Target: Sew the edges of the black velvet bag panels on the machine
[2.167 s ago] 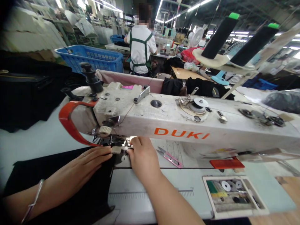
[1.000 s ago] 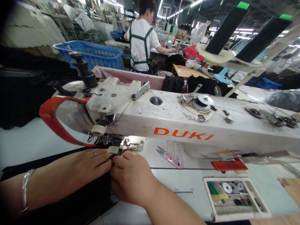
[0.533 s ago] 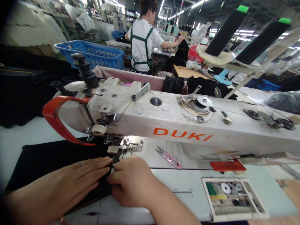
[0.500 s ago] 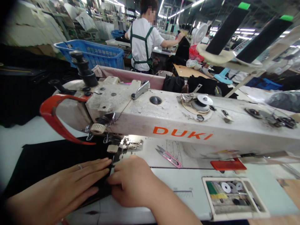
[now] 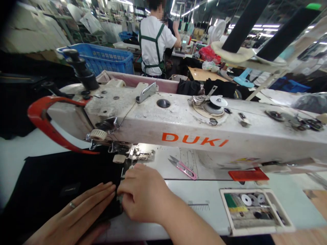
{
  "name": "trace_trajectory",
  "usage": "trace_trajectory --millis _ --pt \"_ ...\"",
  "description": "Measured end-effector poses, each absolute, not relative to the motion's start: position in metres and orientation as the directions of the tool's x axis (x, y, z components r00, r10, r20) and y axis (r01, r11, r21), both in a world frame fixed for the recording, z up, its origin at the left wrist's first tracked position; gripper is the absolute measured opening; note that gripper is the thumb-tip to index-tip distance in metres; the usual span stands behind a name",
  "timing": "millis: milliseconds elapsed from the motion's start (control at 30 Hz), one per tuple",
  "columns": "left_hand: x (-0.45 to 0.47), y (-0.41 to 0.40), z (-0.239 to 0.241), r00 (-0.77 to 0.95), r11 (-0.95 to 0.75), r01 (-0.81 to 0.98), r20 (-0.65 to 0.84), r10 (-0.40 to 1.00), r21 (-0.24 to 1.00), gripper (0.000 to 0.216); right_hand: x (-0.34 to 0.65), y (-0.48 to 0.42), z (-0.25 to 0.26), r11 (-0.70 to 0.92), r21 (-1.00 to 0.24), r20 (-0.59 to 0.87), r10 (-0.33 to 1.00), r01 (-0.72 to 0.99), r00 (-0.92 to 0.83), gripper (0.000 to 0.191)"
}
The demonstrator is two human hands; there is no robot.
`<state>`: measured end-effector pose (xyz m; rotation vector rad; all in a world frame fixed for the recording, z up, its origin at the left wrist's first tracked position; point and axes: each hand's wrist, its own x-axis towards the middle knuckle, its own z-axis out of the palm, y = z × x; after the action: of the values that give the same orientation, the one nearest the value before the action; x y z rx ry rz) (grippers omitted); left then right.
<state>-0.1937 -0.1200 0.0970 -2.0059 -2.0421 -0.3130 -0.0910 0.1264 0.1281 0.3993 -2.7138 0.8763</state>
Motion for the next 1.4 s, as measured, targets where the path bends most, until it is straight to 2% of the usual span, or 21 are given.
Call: trace_trajectory --millis 67,167,400,600,833,967,1100,1200,1333,1400 --pt "-0.195 -0.12 0.094 -0.008 0.007 1.0 0.341 0.94 0.003 0.048 -0.092 0.125 0.126 0.83 -0.474 0.383 -0.106 -0.294 -0.918 0.025" --pt "-0.202 -0.115 0.095 0.0 -0.009 1.0 0.322 0.947 0.026 0.041 -0.092 0.123 0.121 0.858 -0.408 0.382 -0.152 -0.313 -0.912 0.025" --pt "-0.222 -0.084 0.113 -0.036 0.009 0.997 0.389 0.921 0.071 0.033 -0.097 0.121 0.116 0.868 -0.42 0.333 -0.121 -0.263 -0.935 0.03" --pt "-0.247 -0.067 0.115 -0.054 -0.008 0.988 0.387 0.921 0.157 0.031 -0.103 0.121 0.117 0.912 -0.4 0.229 -0.001 -0.095 -0.973 0.04" --pt "-0.272 -0.048 0.112 -0.01 -0.058 0.989 0.454 0.891 0.136 0.027 -0.111 0.121 0.112 0.932 -0.363 0.185 0.076 0.004 -0.98 0.048" --pt "-0.281 -0.045 0.113 0.012 -0.09 0.982 0.424 0.906 0.164 0.027 -0.11 0.12 0.112 0.922 -0.386 0.23 0.093 -0.003 -0.969 0.043" --pt "-0.299 -0.05 0.116 0.014 -0.091 0.974 0.351 0.936 0.206 0.025 -0.107 0.124 0.115 0.897 -0.441 0.396 0.185 -0.01 -0.9 0.026" --pt "-0.311 -0.055 0.116 -0.021 -0.076 0.962 0.348 0.937 0.263 0.026 -0.109 0.13 0.117 0.918 -0.386 0.434 0.268 0.091 -0.861 0.017" --pt "-0.303 -0.055 0.113 -0.091 -0.053 0.935 0.382 0.92 0.351 0.025 -0.114 0.136 0.116 0.954 -0.246 0.359 0.255 0.172 -0.898 0.028" --pt "-0.29 -0.052 0.113 -0.13 -0.027 0.933 0.405 0.905 0.359 0.025 -0.113 0.135 0.114 0.957 -0.241 0.364 0.242 0.16 -0.9 0.035"
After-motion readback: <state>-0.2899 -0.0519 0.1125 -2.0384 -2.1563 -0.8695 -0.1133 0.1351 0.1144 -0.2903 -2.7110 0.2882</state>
